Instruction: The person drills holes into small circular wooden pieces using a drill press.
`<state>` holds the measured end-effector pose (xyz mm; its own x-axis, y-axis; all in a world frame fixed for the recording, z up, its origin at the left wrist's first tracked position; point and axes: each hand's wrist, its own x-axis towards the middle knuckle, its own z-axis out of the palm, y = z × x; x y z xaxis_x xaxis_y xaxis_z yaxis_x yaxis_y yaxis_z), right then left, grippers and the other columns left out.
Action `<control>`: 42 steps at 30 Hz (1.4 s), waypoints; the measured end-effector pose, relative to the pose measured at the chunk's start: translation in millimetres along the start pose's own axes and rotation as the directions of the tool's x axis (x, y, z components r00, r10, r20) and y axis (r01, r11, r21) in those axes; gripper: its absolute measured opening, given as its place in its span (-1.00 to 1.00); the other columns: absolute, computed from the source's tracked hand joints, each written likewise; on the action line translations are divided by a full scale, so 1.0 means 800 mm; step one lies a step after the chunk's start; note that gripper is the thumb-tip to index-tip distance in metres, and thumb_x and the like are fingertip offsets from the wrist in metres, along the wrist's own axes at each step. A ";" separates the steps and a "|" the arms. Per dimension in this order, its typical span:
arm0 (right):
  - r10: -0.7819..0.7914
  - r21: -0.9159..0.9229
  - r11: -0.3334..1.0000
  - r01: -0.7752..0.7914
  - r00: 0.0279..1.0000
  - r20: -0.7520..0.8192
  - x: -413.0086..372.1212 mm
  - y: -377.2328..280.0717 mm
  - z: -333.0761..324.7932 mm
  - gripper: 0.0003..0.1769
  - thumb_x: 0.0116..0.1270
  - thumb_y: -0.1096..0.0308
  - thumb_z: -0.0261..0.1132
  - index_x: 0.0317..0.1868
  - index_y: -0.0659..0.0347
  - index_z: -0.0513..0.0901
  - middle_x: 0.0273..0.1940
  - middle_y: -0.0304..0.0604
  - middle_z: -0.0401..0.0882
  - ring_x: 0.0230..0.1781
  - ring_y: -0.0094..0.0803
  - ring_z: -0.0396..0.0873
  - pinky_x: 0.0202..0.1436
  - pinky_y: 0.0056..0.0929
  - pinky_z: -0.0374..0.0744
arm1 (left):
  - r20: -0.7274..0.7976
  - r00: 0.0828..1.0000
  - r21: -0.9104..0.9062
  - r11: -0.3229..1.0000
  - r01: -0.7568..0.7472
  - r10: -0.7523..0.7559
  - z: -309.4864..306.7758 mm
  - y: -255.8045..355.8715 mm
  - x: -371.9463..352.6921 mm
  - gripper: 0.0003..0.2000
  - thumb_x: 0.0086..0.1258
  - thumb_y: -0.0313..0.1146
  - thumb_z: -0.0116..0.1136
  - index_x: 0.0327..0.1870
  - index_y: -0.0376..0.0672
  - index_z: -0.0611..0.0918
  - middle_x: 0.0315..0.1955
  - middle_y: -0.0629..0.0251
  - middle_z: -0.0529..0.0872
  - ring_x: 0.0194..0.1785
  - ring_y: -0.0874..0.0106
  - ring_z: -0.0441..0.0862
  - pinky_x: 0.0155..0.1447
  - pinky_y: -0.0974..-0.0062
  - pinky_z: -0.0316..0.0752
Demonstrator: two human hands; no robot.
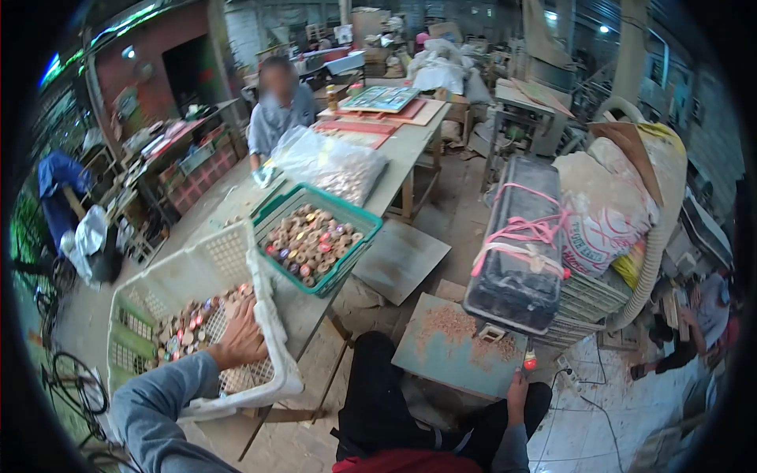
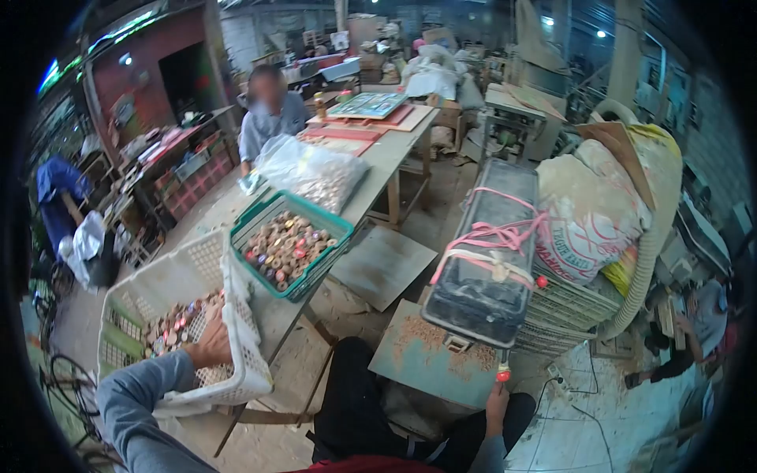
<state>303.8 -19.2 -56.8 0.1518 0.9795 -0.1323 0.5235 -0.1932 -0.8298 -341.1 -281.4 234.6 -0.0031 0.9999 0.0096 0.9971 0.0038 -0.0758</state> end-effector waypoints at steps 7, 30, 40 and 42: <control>-0.072 0.049 0.996 0.077 0.992 -0.100 0.009 0.009 0.017 -0.33 0.58 -0.09 0.03 -0.26 0.53 0.54 -0.49 0.02 0.51 -0.42 -0.23 0.46 -0.22 -0.15 0.45 | -0.019 1.000 0.129 0.992 -0.014 0.016 -0.037 0.042 0.001 -0.48 0.27 0.00 0.11 0.03 -0.30 0.59 0.09 -0.21 0.46 0.15 -0.15 0.35 0.32 -0.07 0.21; -0.012 -0.009 1.000 0.011 0.999 -0.035 -0.003 -0.012 0.010 -0.41 0.58 -0.05 -0.06 -0.01 0.36 0.65 -0.06 0.34 0.63 0.07 0.32 0.54 0.15 0.10 0.49 | -0.220 0.970 -0.347 0.921 -0.176 0.103 0.048 0.030 0.091 -0.63 0.27 -0.18 0.24 0.01 -0.22 0.62 -0.10 -0.05 0.65 0.04 0.07 0.56 0.18 0.07 0.42; -0.004 0.014 1.000 0.005 0.999 -0.037 -0.015 -0.040 0.002 -0.38 0.56 -0.07 -0.07 0.00 0.40 0.63 -0.03 0.34 0.64 0.10 0.29 0.54 0.18 0.08 0.48 | -0.147 0.971 -0.075 0.976 -0.204 0.191 -0.032 -0.013 0.085 -0.73 0.40 -0.19 0.19 -0.03 -0.16 0.68 -0.15 0.01 0.71 -0.05 0.18 0.64 0.10 0.16 0.52; 0.021 0.030 0.999 -0.020 0.999 -0.040 -0.016 -0.041 -0.003 -0.38 0.56 -0.07 -0.07 -0.02 0.40 0.63 -0.05 0.34 0.64 0.09 0.28 0.54 0.17 0.07 0.48 | -0.125 0.970 -0.025 0.977 -0.211 0.206 -0.053 -0.020 0.084 -0.74 0.42 -0.19 0.18 -0.04 -0.15 0.69 -0.16 0.02 0.72 -0.07 0.20 0.65 0.08 0.17 0.54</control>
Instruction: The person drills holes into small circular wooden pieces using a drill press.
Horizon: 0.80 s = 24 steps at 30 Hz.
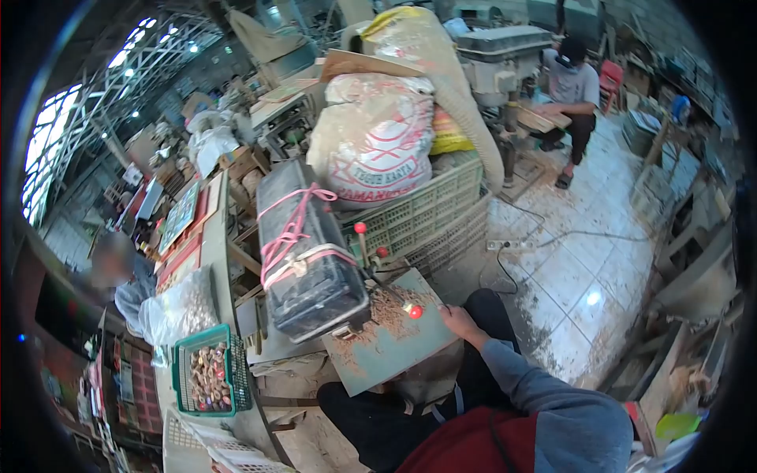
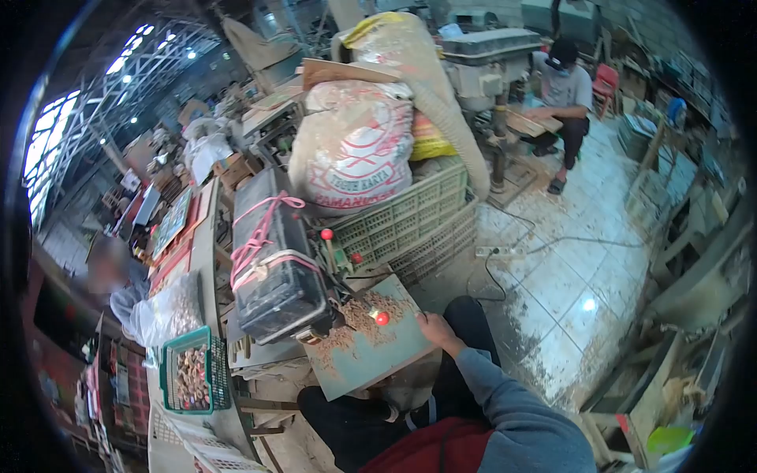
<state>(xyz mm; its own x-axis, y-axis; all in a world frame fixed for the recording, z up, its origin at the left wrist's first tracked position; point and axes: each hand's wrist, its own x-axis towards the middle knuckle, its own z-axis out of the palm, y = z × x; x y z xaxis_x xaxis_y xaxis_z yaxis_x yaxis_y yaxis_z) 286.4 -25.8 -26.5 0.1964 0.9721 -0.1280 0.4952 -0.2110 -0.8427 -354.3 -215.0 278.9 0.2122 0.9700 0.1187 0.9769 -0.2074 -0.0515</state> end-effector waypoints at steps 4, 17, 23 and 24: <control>-0.023 -0.014 1.000 0.023 1.000 0.014 0.004 0.004 0.003 -0.43 0.56 -0.04 -0.03 -0.06 0.36 0.64 -0.11 0.32 0.65 0.05 0.26 0.57 0.11 0.10 0.50 | 0.030 1.000 0.096 0.995 0.002 -0.005 -0.045 -0.016 -0.006 -0.77 0.47 -0.20 0.16 -0.05 -0.12 0.72 -0.17 0.05 0.75 -0.10 0.24 0.68 0.05 0.21 0.58; 0.014 0.009 1.000 -0.014 1.000 0.026 -0.001 -0.004 -0.002 -0.41 0.56 -0.05 -0.04 0.01 0.38 0.61 -0.02 0.32 0.63 0.10 0.28 0.54 0.17 0.08 0.49 | -0.442 0.746 -0.322 0.864 0.387 -0.498 -0.271 0.162 0.001 -0.62 0.63 -0.12 -0.01 -0.12 -0.25 0.75 -0.42 0.30 0.72 -0.49 0.55 0.52 -0.44 0.50 0.41; 0.004 0.084 0.996 -0.004 1.000 -0.010 -0.015 -0.023 -0.012 -0.47 0.58 -0.03 -0.01 0.05 0.32 0.59 0.04 0.27 0.61 0.15 0.23 0.53 0.21 0.02 0.46 | -0.710 0.641 -0.354 0.935 0.035 -0.293 -0.245 0.255 0.024 -0.61 0.66 -0.19 -0.06 -0.10 -0.33 0.74 -0.24 0.17 0.74 -0.48 0.49 0.46 -0.46 0.56 0.33; 0.006 0.081 0.997 -0.005 1.000 -0.011 -0.018 -0.026 -0.010 -0.47 0.58 -0.03 -0.01 0.05 0.32 0.59 0.04 0.27 0.61 0.15 0.23 0.53 0.21 0.02 0.46 | -0.708 0.642 -0.357 0.933 0.034 -0.294 -0.228 0.252 0.036 -0.61 0.66 -0.19 -0.06 -0.10 -0.33 0.74 -0.24 0.17 0.74 -0.48 0.49 0.46 -0.46 0.56 0.33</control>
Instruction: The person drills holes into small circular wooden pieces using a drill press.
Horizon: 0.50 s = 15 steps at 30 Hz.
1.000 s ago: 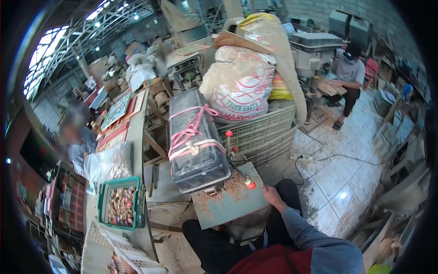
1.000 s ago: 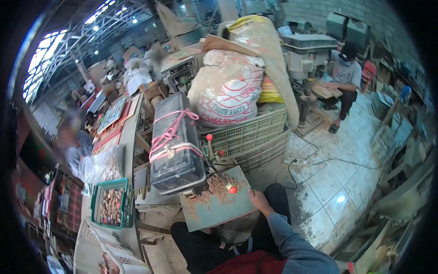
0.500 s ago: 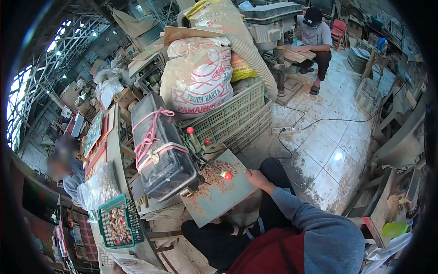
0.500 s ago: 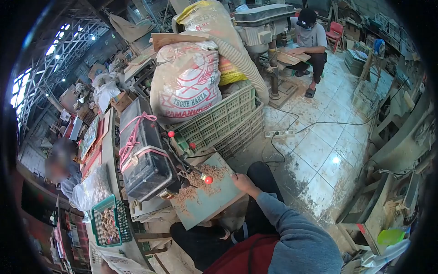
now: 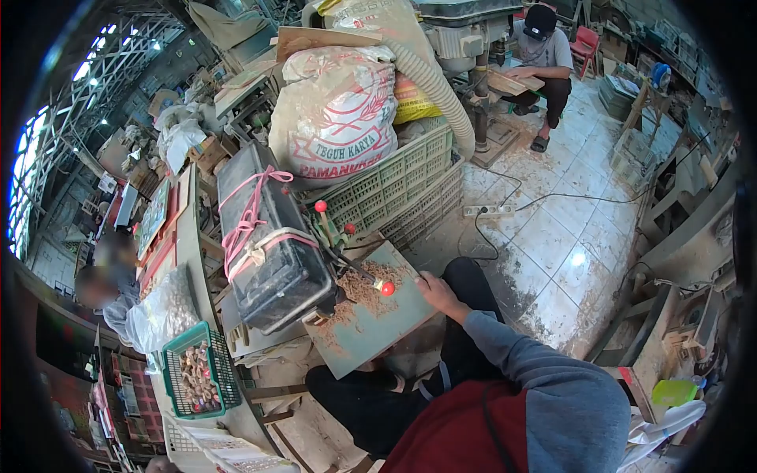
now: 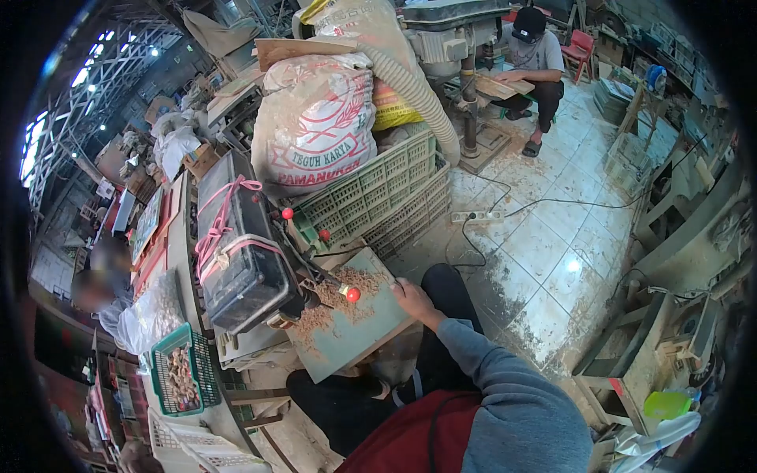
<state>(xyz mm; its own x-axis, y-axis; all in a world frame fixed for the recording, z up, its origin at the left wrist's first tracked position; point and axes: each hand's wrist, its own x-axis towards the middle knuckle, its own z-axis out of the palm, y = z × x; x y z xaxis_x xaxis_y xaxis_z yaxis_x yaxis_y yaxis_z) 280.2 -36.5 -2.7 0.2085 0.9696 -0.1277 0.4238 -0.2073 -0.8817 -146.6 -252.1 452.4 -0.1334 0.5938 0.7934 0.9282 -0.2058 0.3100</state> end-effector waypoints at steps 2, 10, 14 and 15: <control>-0.247 0.022 0.962 0.272 0.903 -0.353 -0.007 -0.007 0.004 -0.54 0.55 0.02 0.10 0.04 0.30 0.60 -0.01 0.23 0.62 0.05 0.23 0.57 0.15 0.01 0.48 | 0.125 0.991 -0.138 0.990 -0.025 0.043 0.030 0.004 -0.018 -0.65 0.65 -0.23 -0.04 -0.09 -0.31 0.74 -0.22 0.11 0.74 -0.37 0.41 0.51 -0.36 0.52 0.41; 0.228 0.811 0.464 -0.355 0.933 0.278 -0.114 -0.100 -0.014 -0.63 0.61 0.12 0.07 -0.11 0.25 0.65 -0.26 -0.17 0.70 -0.16 -0.39 0.67 -0.06 -0.41 0.62 | 0.467 0.880 -0.497 0.850 0.177 0.090 0.221 0.123 -0.111 -0.84 0.36 -0.40 0.15 -0.26 -0.32 0.67 -0.21 0.04 0.72 -0.16 0.20 0.69 0.00 0.33 0.57; -0.272 0.532 -0.178 -0.828 0.561 0.782 -0.172 -0.152 -0.021 -0.53 0.56 -0.05 0.09 0.07 0.21 0.60 0.02 -0.03 0.68 0.09 -0.18 0.63 0.25 -0.11 0.54 | 0.516 0.844 -0.613 0.751 0.244 0.147 0.338 0.136 -0.203 -0.84 0.34 -0.37 0.26 -0.18 -0.26 0.70 -0.13 0.06 0.71 -0.10 0.12 0.70 -0.03 0.27 0.59; -0.421 0.385 -0.298 -0.873 0.483 0.768 -0.179 -0.156 -0.022 -0.47 0.56 -0.09 0.08 0.11 0.25 0.60 0.08 0.03 0.67 0.17 -0.12 0.60 0.36 -0.04 0.47 | 0.509 0.842 -0.610 0.765 0.207 0.179 0.355 0.139 -0.226 -0.84 0.32 -0.37 0.29 -0.17 -0.24 0.70 -0.10 0.07 0.70 -0.10 0.10 0.70 -0.05 0.26 0.59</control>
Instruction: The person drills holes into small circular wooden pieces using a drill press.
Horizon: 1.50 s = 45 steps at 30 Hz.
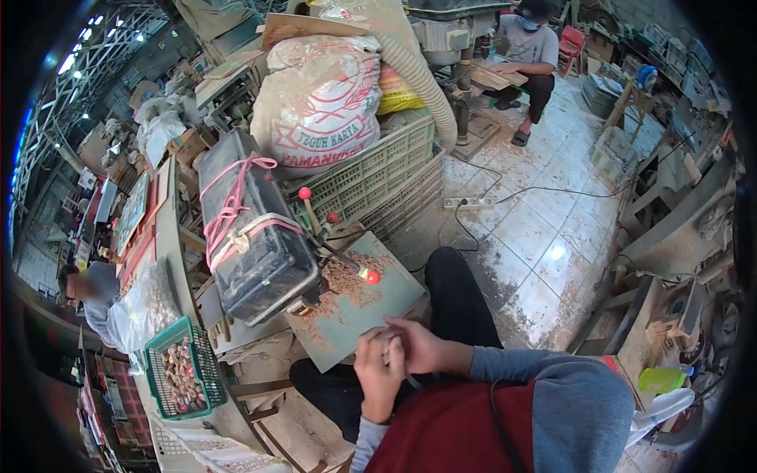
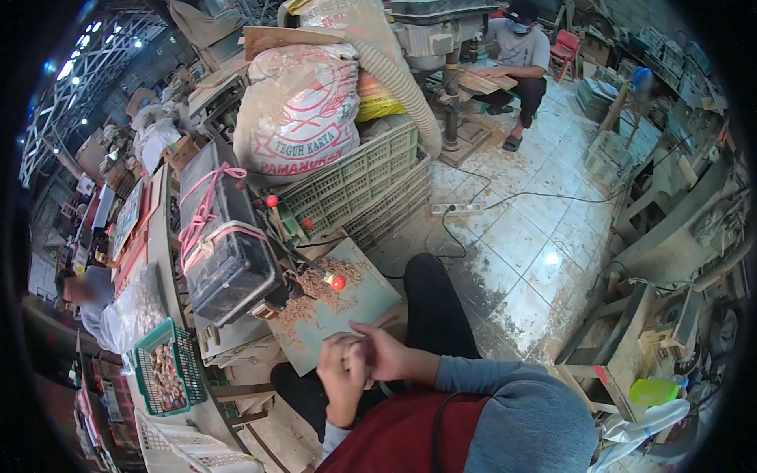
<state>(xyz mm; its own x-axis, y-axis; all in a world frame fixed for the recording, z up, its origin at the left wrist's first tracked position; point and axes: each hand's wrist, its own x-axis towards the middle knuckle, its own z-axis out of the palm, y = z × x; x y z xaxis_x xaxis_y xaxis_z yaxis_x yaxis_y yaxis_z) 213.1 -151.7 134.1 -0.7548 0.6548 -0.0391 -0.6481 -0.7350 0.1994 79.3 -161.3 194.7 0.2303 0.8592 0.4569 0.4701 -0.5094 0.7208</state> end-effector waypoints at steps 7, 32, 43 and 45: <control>-0.138 -0.141 0.985 0.103 0.954 -0.266 -0.004 0.014 -0.029 -0.46 0.55 -0.10 0.10 0.15 0.21 0.61 0.25 0.04 0.57 0.35 -0.05 0.46 0.50 -0.10 0.34 | 0.084 0.992 0.189 0.975 -0.113 0.099 0.033 -0.024 -0.037 -0.81 0.25 -0.40 0.34 -0.14 -0.18 0.69 -0.04 0.16 0.70 -0.11 0.14 0.68 -0.13 0.28 0.57; -0.234 -0.237 0.960 0.148 0.890 -0.391 0.015 -0.011 -0.063 -0.74 0.47 0.13 0.19 -0.02 0.09 0.64 -0.14 -0.15 0.66 -0.24 -0.32 0.65 -0.29 -0.36 0.64 | 0.034 0.453 -0.852 0.212 0.479 -0.891 -0.014 -0.152 -0.070 -0.59 0.60 -0.24 0.02 0.28 -0.35 0.56 -0.31 0.47 0.56 -0.33 0.64 0.39 -0.19 0.65 0.33; -0.306 -0.267 0.936 0.228 0.903 -0.302 -0.003 -0.043 -0.057 -0.72 0.54 0.17 0.15 0.12 0.03 0.64 -0.16 -0.16 0.62 -0.26 -0.36 0.58 -0.27 -0.37 0.64 | 0.025 0.666 -0.661 0.487 0.570 -0.746 0.038 -0.199 -0.038 -0.69 0.50 -0.36 0.21 0.15 -0.37 0.62 -0.08 0.19 0.74 -0.12 0.47 0.63 -0.05 0.49 0.52; -0.338 -0.273 0.928 0.254 0.883 -0.326 -0.007 -0.044 -0.058 -0.74 0.48 0.21 0.21 0.11 0.02 0.59 -0.20 -0.19 0.60 -0.32 -0.39 0.57 -0.32 -0.43 0.58 | -0.137 0.809 -0.140 0.819 0.556 -0.572 0.051 -0.205 -0.036 -0.77 0.43 -0.37 0.27 -0.01 -0.29 0.68 -0.15 0.11 0.72 -0.08 0.28 0.65 -0.03 0.38 0.56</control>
<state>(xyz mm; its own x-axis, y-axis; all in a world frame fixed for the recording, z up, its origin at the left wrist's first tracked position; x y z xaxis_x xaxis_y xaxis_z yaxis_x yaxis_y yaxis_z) 235.5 -137.4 81.6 -0.4807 0.7690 -0.4215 -0.8207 -0.5638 -0.0925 30.3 -100.8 41.7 -0.1997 0.9794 0.0285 0.3941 0.0537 0.9175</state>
